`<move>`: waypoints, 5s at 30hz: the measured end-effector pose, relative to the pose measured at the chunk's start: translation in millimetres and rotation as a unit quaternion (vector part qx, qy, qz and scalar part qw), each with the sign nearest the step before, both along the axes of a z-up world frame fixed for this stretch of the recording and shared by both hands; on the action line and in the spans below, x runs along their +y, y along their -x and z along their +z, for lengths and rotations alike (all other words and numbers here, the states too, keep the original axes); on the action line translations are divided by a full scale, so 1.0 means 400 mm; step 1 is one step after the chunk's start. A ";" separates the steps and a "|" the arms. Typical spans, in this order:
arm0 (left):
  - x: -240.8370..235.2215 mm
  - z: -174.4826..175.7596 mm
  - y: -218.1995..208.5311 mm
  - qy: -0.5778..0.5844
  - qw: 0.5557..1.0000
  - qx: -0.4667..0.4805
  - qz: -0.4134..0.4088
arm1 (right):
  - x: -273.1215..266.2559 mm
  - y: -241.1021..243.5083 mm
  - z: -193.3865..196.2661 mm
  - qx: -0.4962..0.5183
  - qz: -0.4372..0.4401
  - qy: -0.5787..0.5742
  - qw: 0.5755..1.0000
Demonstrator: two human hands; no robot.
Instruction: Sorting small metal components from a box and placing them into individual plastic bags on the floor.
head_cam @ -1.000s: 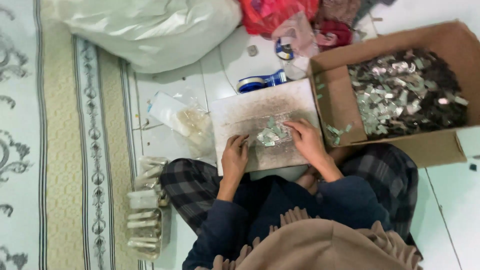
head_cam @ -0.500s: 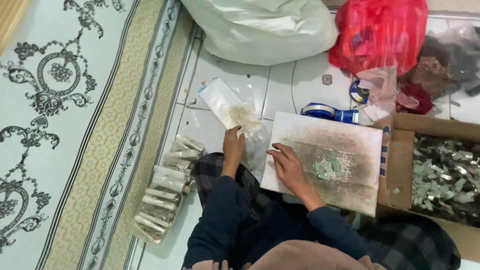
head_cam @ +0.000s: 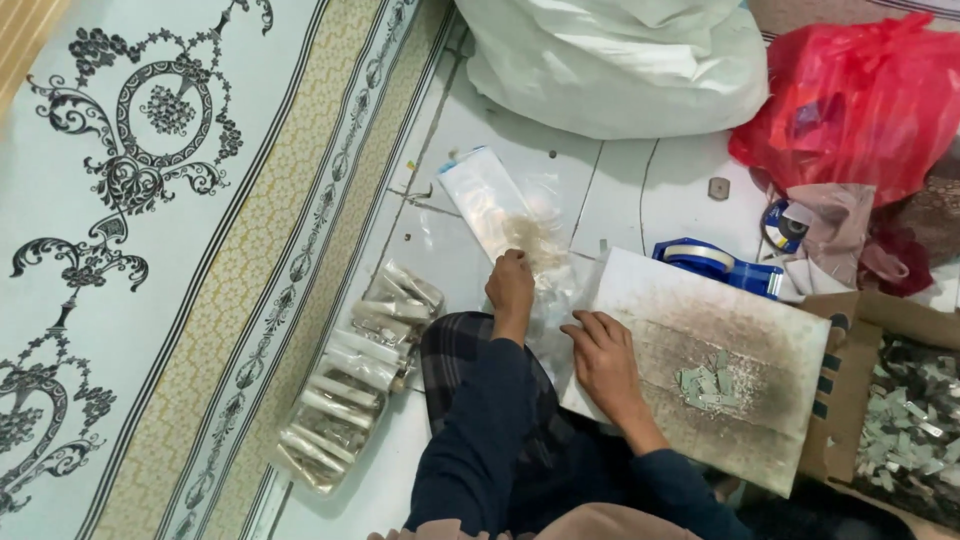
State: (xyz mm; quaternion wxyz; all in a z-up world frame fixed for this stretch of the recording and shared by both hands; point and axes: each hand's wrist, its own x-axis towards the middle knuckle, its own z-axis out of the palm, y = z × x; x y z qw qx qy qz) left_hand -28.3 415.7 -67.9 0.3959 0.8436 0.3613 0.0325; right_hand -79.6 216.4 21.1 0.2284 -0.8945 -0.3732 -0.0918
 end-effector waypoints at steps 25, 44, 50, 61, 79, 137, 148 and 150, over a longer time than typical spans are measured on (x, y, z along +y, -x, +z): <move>-0.018 -0.053 -0.019 -0.310 0.949 -0.055 -0.034 | 0.015 -0.004 -0.010 -0.040 -0.010 0.024 0.999; 0.062 0.204 0.147 0.480 0.723 -0.400 0.296 | 0.010 -0.010 0.044 0.058 -0.028 -0.008 0.998; 0.045 0.396 0.194 0.519 0.719 -0.378 0.266 | -0.017 -0.033 0.109 0.369 -0.100 -0.324 0.865; -0.047 0.466 0.200 0.406 0.843 -0.287 0.206 | -0.055 -0.013 0.254 0.390 -0.159 -0.439 0.794; -0.258 0.547 0.248 0.156 0.937 -0.128 -0.286 | -0.246 0.075 0.149 0.395 -0.285 -0.424 0.764; -0.238 0.761 0.240 0.353 0.891 -0.197 -0.204 | -0.389 -0.042 0.016 0.133 -0.339 -0.049 0.930; -0.401 0.555 0.159 0.284 0.905 -0.151 -0.279 | -0.507 -0.026 0.090 0.325 -0.403 -0.333 0.788; -0.419 0.545 0.160 0.263 0.908 -0.140 -0.295 | -0.477 -0.007 0.193 0.312 -0.375 -0.430 0.759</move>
